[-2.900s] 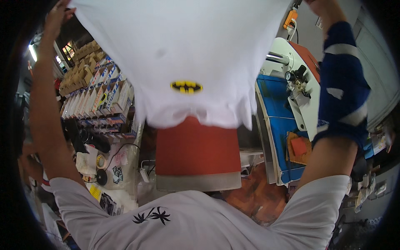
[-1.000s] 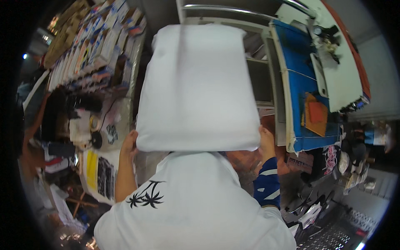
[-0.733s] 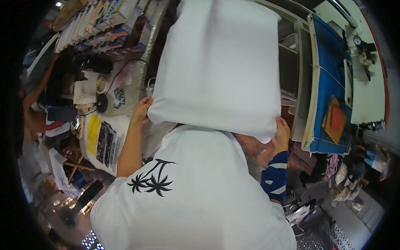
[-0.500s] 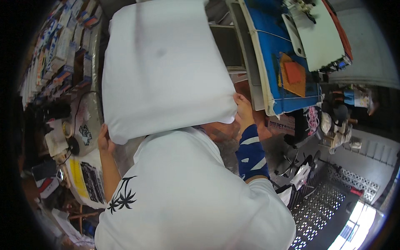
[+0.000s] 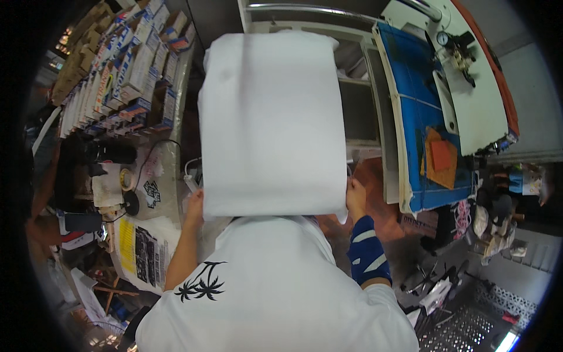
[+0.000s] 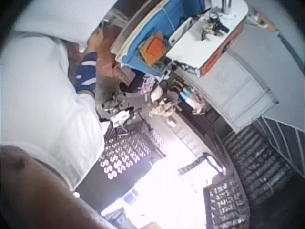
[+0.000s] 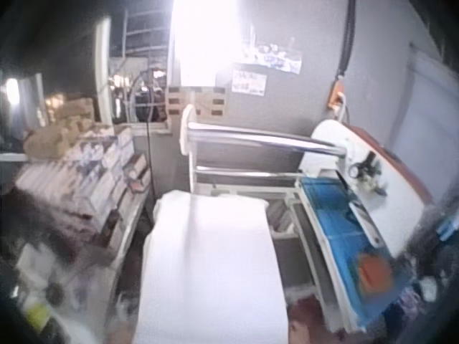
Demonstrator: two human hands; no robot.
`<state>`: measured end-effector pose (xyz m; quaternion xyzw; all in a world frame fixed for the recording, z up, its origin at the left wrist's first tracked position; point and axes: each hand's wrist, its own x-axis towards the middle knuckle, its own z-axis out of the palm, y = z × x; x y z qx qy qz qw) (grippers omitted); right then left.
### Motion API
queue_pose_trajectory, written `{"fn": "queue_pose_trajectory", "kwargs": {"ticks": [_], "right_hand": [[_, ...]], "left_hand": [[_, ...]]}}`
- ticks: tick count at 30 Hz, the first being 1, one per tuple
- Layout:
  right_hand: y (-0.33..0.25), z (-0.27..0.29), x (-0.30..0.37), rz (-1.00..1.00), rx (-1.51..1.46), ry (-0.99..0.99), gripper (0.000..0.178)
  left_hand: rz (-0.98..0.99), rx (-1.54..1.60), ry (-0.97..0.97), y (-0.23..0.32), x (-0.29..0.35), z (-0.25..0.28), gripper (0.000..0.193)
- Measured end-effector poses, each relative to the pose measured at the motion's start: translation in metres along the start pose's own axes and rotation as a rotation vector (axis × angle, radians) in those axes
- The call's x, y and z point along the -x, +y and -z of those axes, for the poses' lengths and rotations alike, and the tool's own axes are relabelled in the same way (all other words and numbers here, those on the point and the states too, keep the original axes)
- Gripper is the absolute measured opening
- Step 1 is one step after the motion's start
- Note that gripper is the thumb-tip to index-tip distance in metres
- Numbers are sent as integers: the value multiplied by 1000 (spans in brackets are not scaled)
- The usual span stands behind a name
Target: The person places white t-shirts onto a heat press machine, aligns them, and operates the press to apply a Batman logo. They then remove the shirts, inspect the printed logos, and repeat the process with additional shirts.
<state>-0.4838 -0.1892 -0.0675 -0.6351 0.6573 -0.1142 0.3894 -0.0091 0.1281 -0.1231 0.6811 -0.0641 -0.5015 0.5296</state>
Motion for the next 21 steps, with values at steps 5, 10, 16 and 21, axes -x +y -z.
{"fn": "queue_pose_trajectory", "kwargs": {"ticks": [5, 10, 16, 21], "right_hand": [[36, 2, -15, -288, -726, -444, 43], [-53, 28, -44, -377, -942, -554, 64], [-187, 8, -153, -240, -1008, -527, 72], [-235, 16, -242, -136, -1227, -299, 60]], "left_hand": [[332, 69, -93, 30, 17, -46, 39], [210, 455, -276, 109, -31, -62, 72], [-44, 634, -390, 217, -185, -91, 79], [-285, 789, -261, 282, -267, -79, 60]]}}
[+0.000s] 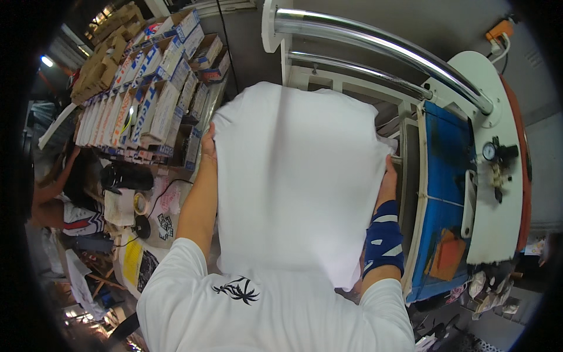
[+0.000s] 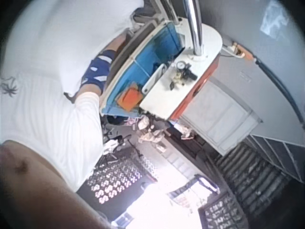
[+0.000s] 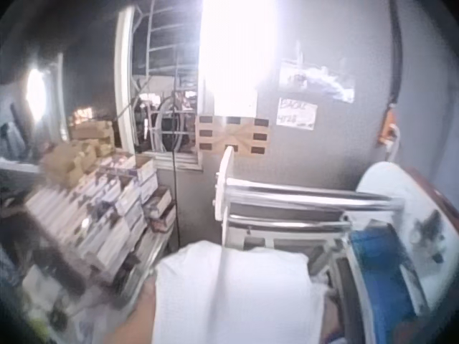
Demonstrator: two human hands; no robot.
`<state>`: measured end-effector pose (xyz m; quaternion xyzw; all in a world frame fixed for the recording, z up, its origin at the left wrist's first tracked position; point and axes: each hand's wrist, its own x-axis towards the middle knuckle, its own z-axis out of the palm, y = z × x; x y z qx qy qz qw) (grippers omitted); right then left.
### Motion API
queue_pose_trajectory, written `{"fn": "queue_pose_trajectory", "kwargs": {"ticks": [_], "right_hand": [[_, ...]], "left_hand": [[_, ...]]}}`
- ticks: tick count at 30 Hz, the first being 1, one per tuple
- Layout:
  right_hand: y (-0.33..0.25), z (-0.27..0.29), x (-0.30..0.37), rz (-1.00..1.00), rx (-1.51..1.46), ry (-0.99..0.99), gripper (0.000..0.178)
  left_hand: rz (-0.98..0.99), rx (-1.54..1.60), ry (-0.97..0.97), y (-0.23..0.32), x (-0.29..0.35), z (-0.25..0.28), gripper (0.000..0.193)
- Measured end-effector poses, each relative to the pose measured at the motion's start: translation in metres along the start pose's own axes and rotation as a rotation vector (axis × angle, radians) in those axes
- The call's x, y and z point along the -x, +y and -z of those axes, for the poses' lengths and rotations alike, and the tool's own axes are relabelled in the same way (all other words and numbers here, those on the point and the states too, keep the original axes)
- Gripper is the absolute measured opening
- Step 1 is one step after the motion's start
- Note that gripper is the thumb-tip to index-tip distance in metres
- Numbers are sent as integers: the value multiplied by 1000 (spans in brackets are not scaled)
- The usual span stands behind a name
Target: The person places white t-shirts onto a heat press machine, aligns them, and operates the press to apply a Batman logo. They then remove the shirts, inspect the printed logos, and repeat the process with additional shirts.
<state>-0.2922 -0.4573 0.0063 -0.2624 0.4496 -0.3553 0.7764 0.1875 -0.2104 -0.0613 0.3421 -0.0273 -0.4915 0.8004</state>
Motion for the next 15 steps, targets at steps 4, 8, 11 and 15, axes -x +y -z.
{"fn": "queue_pose_trajectory", "kwargs": {"ticks": [4, 8, 11, 15], "right_hand": [[-2, 38, -74, 310, 558, 343, 44], [-11, 19, -105, 641, 1461, 477, 40], [-31, 10, -155, 669, 818, 308, 34], [-33, -21, -181, -32, 137, -100, 33]], "left_hand": [[-74, -126, 397, 3, -40, 35, 42], [-321, -1440, 759, -33, -53, 40, 52], [-178, -676, 383, -14, -101, -4, 47], [77, -387, 42, -11, -117, -76, 43]]}}
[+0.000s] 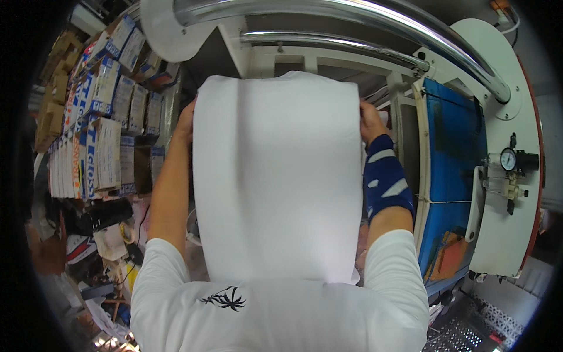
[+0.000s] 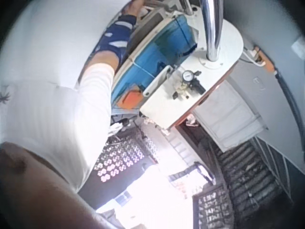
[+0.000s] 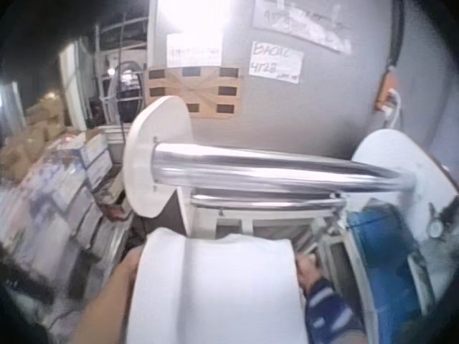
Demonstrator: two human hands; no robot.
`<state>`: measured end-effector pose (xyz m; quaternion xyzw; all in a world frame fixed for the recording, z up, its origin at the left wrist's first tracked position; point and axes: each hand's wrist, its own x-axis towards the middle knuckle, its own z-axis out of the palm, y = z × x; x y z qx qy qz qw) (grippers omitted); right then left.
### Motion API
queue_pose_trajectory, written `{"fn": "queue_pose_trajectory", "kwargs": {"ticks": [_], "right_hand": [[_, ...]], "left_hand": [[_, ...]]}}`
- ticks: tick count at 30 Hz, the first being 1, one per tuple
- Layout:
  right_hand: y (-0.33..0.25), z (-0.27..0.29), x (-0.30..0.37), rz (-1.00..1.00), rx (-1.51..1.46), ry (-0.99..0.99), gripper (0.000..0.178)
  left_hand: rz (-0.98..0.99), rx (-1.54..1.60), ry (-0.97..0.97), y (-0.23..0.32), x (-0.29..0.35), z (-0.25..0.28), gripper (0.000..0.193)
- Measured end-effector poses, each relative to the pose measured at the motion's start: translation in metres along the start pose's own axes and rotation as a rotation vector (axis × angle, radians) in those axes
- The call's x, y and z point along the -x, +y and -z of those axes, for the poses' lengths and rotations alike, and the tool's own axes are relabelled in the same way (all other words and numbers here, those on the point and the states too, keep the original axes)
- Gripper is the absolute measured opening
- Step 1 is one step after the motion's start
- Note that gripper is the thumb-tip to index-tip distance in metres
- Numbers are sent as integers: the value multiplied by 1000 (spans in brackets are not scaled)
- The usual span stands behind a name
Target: The person places white t-shirts onto a heat press machine, aligns them, and operates the press to apply a Batman logo. They then remove the shirts, inspect the printed logos, and repeat the process with additional shirts.
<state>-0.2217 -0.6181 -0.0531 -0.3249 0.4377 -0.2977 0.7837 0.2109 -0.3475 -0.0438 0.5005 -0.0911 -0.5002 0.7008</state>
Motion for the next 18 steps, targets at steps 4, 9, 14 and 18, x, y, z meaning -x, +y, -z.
{"fn": "queue_pose_trajectory", "kwargs": {"ticks": [4, 9, 14, 18], "right_hand": [[-11, 17, -12, 226, 116, 39, 28], [-24, 16, -5, 628, 753, 382, 33], [-22, -27, 23, 579, 1300, 630, 30], [-18, -6, 13, 703, 1359, 574, 27]], "left_hand": [[-181, -853, 195, 29, -11, 42, 45], [-598, -1191, 227, 35, -27, 64, 37], [-492, -1325, 402, 8, -21, 50, 38], [-504, -1434, 473, 27, -6, 21, 35]]}}
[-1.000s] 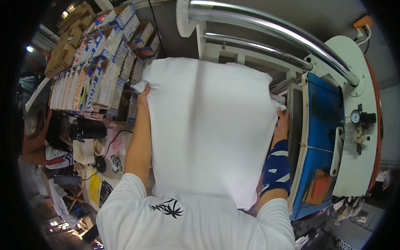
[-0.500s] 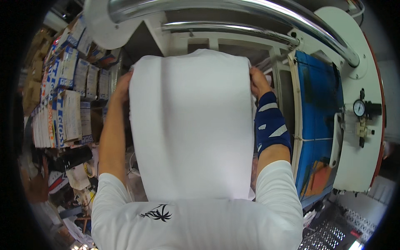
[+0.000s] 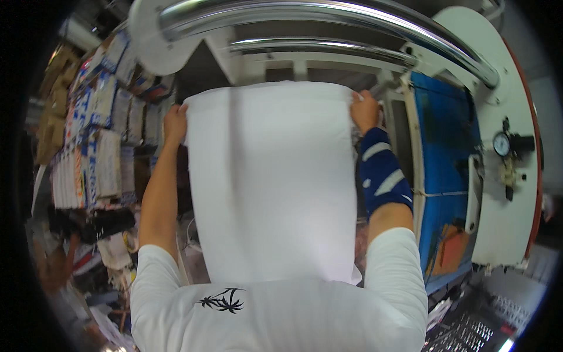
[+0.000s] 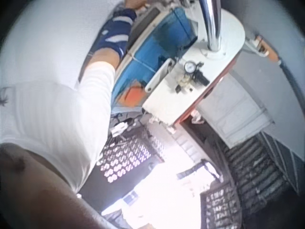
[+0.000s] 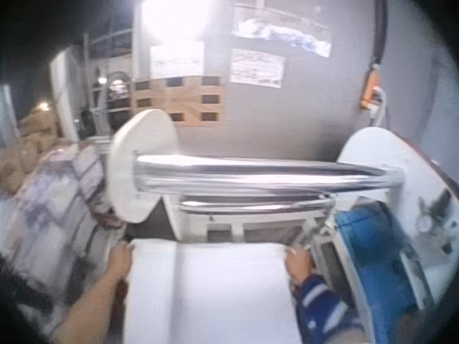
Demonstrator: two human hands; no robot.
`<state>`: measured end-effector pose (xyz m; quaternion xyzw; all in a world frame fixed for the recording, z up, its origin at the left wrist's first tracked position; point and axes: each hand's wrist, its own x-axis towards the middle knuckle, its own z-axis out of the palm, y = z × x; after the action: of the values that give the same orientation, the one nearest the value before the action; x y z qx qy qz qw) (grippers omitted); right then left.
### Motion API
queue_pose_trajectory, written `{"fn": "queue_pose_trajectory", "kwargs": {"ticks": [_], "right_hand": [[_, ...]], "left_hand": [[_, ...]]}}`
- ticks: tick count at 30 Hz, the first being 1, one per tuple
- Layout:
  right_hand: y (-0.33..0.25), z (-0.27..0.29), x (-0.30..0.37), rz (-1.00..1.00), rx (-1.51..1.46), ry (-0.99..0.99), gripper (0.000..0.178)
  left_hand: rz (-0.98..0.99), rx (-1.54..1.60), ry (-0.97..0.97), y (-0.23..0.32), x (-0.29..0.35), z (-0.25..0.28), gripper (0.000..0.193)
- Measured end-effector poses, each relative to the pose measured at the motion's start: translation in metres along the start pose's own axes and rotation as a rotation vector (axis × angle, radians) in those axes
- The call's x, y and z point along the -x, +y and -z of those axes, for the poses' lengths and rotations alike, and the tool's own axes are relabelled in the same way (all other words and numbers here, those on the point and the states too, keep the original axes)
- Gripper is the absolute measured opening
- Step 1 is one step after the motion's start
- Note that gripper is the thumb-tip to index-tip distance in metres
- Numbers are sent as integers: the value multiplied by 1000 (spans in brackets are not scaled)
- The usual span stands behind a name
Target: The person places white t-shirts onto a heat press machine, aligns them, and operates the press to apply a Batman logo. They then remove the shirts, inspect the printed logos, and repeat the process with additional shirts.
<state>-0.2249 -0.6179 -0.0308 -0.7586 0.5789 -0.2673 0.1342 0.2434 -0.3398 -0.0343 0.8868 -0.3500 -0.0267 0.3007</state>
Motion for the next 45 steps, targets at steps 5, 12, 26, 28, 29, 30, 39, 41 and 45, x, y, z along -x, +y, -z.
{"fn": "queue_pose_trajectory", "kwargs": {"ticks": [5, 12, 26, 28, 29, 30, 39, 41, 45], "right_hand": [[-61, 15, 16, 99, -75, 171, 30], [-181, -4, 117, 674, 32, -68, 34], [-53, 3, -4, -516, -354, -409, 43], [-41, -3, -15, -363, -246, -331, 42], [-36, -5, -16, -351, -221, -302, 41], [-37, -6, -17, -336, -197, -276, 40], [-119, 5, 43, 545, 189, 2, 40], [-157, -12, 70, 762, 108, -134, 37], [-189, -8, 88, 572, 225, -202, 37]], "left_hand": [[-399, -69, 199, 51, 20, 37, 25], [-749, -40, -148, 155, 112, -8, 46], [394, 395, -403, 30, 6, 36, 35], [205, 293, -319, 26, -7, 35, 34], [130, 227, -239, 27, -5, 31, 30], [58, 161, -155, 33, 0, 30, 26], [-614, -79, 123, 105, 43, 9, 26], [-857, 144, -12, 140, 63, -21, 18], [-648, -98, -51, 171, 84, -38, 18]]}}
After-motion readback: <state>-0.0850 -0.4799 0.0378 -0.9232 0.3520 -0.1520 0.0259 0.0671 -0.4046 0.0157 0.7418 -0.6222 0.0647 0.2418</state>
